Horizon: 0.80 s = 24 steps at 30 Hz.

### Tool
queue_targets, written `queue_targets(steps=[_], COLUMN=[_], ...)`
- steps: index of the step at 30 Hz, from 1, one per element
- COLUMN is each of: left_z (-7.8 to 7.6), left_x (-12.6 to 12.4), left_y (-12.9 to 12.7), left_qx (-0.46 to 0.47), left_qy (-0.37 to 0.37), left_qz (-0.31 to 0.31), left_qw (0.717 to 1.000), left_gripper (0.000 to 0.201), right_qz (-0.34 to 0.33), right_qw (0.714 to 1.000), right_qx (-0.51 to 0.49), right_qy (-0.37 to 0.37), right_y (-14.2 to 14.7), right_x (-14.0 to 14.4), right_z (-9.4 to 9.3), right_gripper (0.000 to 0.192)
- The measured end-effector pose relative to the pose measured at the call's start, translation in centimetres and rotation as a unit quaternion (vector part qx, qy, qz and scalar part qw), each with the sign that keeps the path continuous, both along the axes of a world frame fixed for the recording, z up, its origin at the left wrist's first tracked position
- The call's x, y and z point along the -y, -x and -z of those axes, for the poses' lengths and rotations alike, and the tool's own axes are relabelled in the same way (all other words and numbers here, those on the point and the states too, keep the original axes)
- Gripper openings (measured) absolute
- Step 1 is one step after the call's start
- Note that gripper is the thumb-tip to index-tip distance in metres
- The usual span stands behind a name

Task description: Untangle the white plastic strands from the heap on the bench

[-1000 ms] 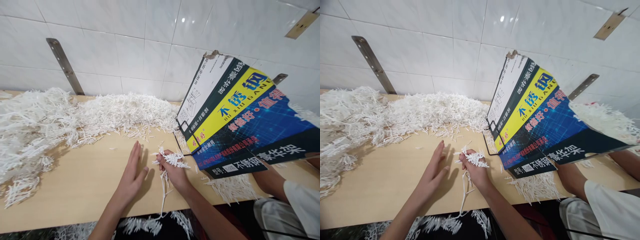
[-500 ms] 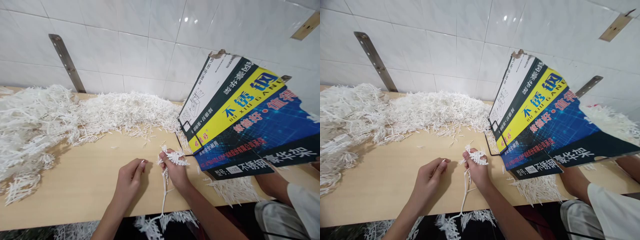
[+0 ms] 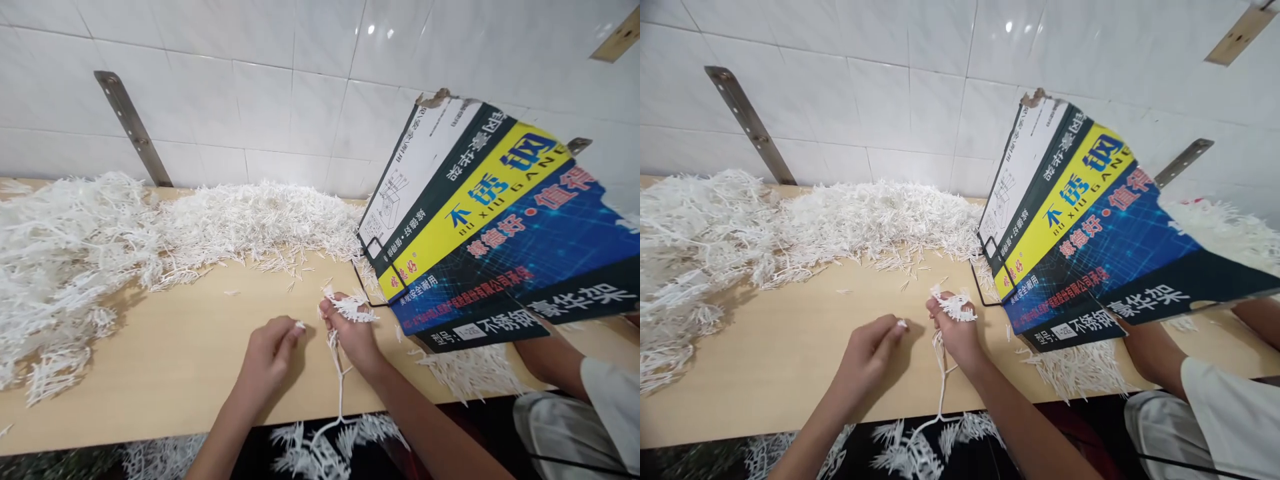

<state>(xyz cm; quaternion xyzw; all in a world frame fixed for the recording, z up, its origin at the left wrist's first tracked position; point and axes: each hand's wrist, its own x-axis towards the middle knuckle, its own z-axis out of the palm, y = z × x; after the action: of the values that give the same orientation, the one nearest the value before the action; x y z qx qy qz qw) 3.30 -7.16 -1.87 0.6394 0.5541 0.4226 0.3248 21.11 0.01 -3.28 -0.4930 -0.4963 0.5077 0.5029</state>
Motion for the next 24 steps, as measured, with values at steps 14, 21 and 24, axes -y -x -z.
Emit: queue_targets(steps=[14, 21, 24], left_z=[-1.1, 0.1, 0.3], left_x=[-0.8, -0.9, -0.8], left_y=[-0.1, 0.2, 0.2], left_qx=[0.104, 0.204, 0.224], left_qy=[0.069, 0.093, 0.110], left_qz=[-0.006, -0.042, -0.082], left_qw=[0.992, 0.974, 0.965], left_gripper=[0.036, 0.029, 0.027], right_qz=[-0.227, -0.224, -0.256], right_qw=[0.965, 0.960, 0.944], right_qx=[0.123, 0.166, 0.199], right_qy=[-0.034, -0.025, -0.058], right_y=[0.3, 0.2, -0.3], right_x=[1.3, 1.3, 1.0], right_z=[-1.4, -1.2, -0.8], right_gripper=[0.022, 0.030, 0.029])
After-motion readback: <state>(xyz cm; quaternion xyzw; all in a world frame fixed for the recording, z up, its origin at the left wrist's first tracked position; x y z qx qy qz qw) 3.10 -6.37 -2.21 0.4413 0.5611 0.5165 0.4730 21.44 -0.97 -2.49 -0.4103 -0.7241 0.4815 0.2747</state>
